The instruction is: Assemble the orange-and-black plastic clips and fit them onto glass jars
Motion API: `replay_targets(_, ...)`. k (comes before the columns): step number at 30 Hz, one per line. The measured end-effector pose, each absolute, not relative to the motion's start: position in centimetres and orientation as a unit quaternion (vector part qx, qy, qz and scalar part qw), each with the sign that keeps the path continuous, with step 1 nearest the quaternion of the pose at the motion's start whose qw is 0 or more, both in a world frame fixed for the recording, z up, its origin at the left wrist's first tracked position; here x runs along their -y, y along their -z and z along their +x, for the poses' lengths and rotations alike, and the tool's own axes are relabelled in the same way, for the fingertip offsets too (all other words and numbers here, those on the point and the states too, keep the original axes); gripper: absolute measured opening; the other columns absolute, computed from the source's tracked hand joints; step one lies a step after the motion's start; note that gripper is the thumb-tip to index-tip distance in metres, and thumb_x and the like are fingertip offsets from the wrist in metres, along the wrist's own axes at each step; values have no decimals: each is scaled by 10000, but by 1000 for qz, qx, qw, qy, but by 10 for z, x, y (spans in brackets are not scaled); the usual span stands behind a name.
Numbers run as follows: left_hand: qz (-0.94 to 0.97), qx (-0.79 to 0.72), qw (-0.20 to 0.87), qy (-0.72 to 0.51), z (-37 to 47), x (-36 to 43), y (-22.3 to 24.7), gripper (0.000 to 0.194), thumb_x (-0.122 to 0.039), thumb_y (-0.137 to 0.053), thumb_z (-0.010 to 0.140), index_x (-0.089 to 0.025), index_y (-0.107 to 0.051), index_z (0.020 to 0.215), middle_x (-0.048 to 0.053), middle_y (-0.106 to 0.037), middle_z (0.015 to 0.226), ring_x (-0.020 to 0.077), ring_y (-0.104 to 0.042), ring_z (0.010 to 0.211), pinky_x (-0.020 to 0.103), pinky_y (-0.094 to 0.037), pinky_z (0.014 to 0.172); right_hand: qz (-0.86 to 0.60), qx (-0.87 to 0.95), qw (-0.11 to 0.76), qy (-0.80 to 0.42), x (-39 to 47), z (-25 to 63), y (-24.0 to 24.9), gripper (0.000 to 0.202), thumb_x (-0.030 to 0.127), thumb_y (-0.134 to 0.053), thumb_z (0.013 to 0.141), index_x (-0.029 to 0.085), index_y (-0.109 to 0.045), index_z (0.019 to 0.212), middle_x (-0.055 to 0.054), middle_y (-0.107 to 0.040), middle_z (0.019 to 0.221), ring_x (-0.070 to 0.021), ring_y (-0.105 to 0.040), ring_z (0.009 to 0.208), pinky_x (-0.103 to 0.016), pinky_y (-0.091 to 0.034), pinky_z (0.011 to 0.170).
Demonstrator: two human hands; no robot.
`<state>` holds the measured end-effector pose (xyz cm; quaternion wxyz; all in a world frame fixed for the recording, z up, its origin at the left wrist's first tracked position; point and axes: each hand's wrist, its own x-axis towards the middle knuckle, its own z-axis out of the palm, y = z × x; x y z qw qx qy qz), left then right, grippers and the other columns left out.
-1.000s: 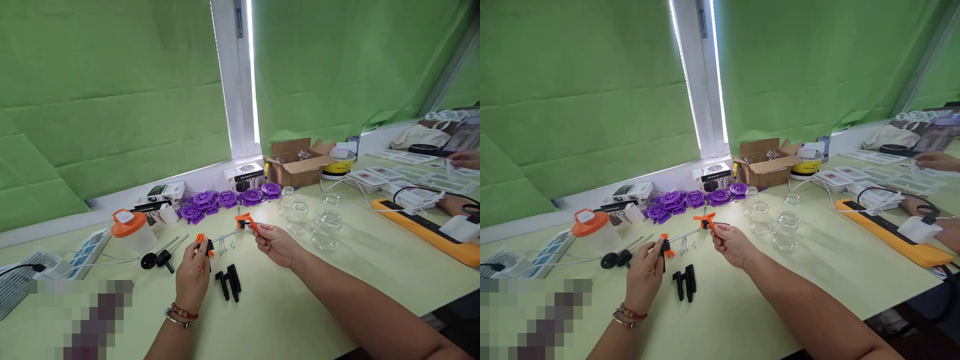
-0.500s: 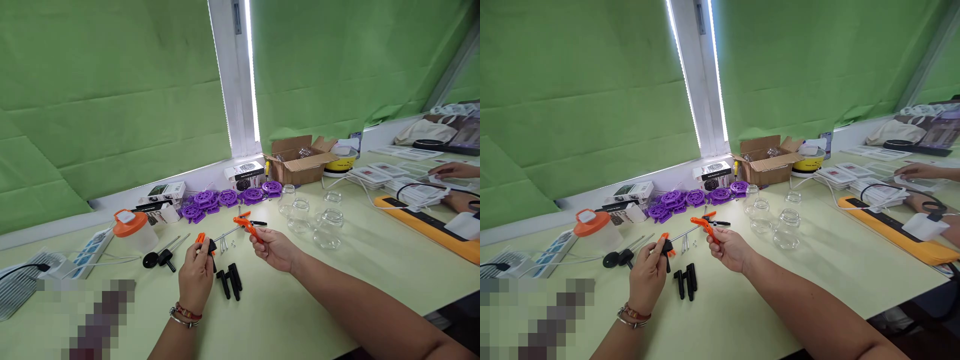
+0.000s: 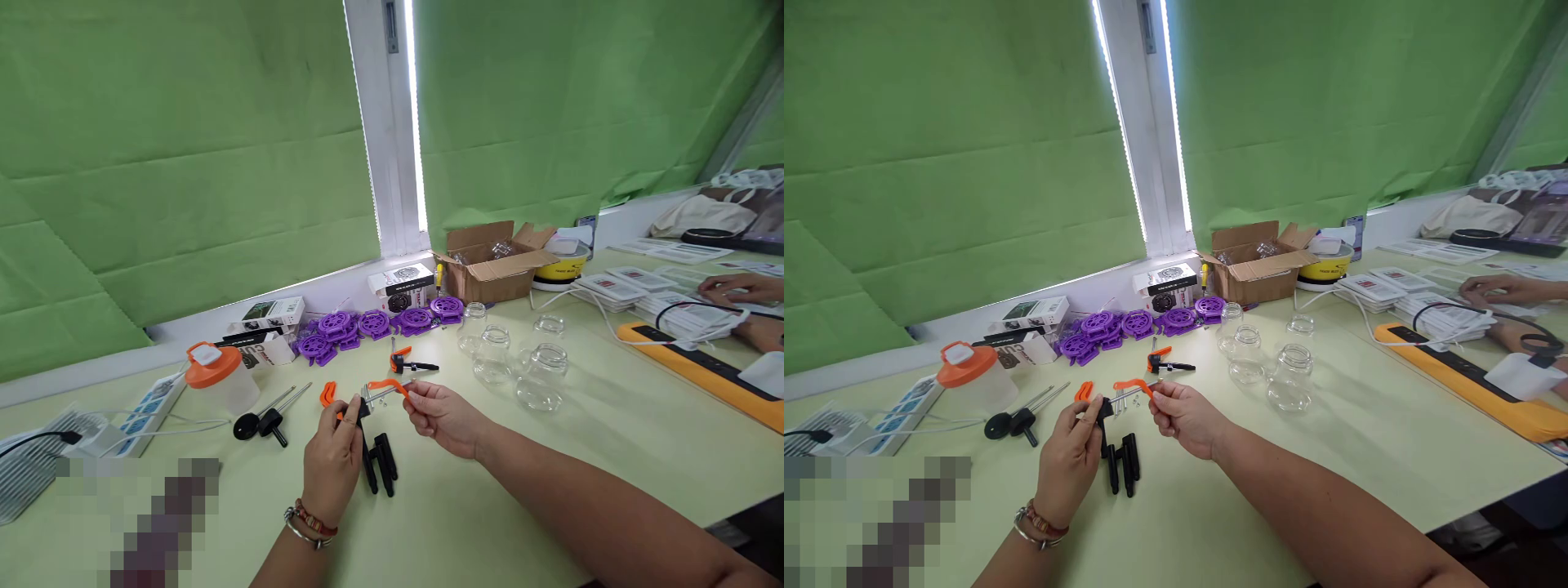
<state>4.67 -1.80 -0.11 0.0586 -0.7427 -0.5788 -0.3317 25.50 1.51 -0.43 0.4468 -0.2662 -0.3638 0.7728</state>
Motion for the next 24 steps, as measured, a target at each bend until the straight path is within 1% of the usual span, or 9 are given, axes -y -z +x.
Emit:
replay_targets(3, -766, 523, -3, 375, 52, 21, 3, 420, -229, -421, 866, -221, -518, 1274, 121, -572, 1176, 191, -627, 908, 290, -532, 733, -272, 377, 435, -771, -12, 252, 6, 294, 335, -752, 702, 161, -585, 869, 28, -509, 694, -39, -346, 489, -226, -184, 490)
replay_targets(6, -746, 490, -108, 438, 56, 24, 6, 470, -288, -514, 846, -205, -453, 1304, 137, -525, 1242, 201, -620, 946, 340, -527, 831, -264, 383, 430, -774, -9, 250, 9, 303, 342, -757, 698, 169, -604, 895, 30, -505, 686, -45, -351, 497, -233, -186, 497)
replay_targets(9, -676, 501, -230, 489, 58, 24, 9, 499, -334, -582, 820, -200, -441, 1279, 118, -585, 1171, 198, -637, 937, 358, -520, 862, -251, 384, 421, -782, -7, 249, 11, 345, 340, -758, 700, 183, -617, 972, 34, -492, 679, -47, -347, 498, -236, -180, 502)
replay_targets(11, -637, 501, -304, 500, 58, 23, 9, 529, -351, -605, 813, -196, -417, 1283, 104, -624, 1116, 203, -632, 978, 357, -512, 880, -248, 382, 418, -786, -7, 248, 13, 366, 333, -758, 701, 189, -617, 1006, 35, -486, 682, -46, -342, 497, -236, -181, 506)
replay_targets(12, -628, 496, -331, 501, 59, 22, 8, 539, -357, -608, 813, -198, -406, 1286, 104, -626, 1125, 206, -622, 1011, 358, -504, 895, -246, 380, 417, -788, -7, 247, 13, 360, 330, -757, 702, 189, -618, 1003, 35, -484, 684, -45, -343, 498, -235, -184, 509)
replay_targets(16, -628, 471, -382, 488, 62, 24, 1, 507, -380, -557, 849, -202, -385, 1291, 118, -559, 1268, 224, -526, 1187, 379, -439, 993, -234, 371, 410, -800, -4, 243, 14, 290, 338, -752, 711, 177, -621, 913, 30, -480, 694, -50, -359, 520, -233, -202, 516)
replay_targets(18, -626, 459, -402, 485, 64, 26, -3, 505, -402, -513, 873, -201, -352, 1307, 117, -548, 1283, 224, -505, 1214, 385, -425, 1008, -232, 367, 403, -805, -3, 242, 15, 284, 349, -757, 705, 178, -619, 884, 29, -481, 698, -52, -360, 529, -233, -212, 519)
replay_targets(21, -607, 453, -431, 491, 66, 29, -8, 535, -436, -489, 882, -208, -304, 1330, 114, -544, 1279, 217, -527, 1181, 376, -439, 984, -233, 369, 403, -805, -4, 242, 15, 335, 353, -764, 696, 198, -631, 962, 28, -487, 706, -59, -362, 537, -237, -231, 532)
replay_targets(24, -580, 455, -455, 499, 64, 31, -9, 561, -456, -508, 869, -223, -301, 1336, 110, -533, 1286, 213, -515, 1186, 362, -434, 979, -239, 383, 419, -788, -6, 245, 14, 384, 347, -766, 693, 208, -647, 1030, 24, -489, 699, -67, -367, 542, -251, -248, 550)
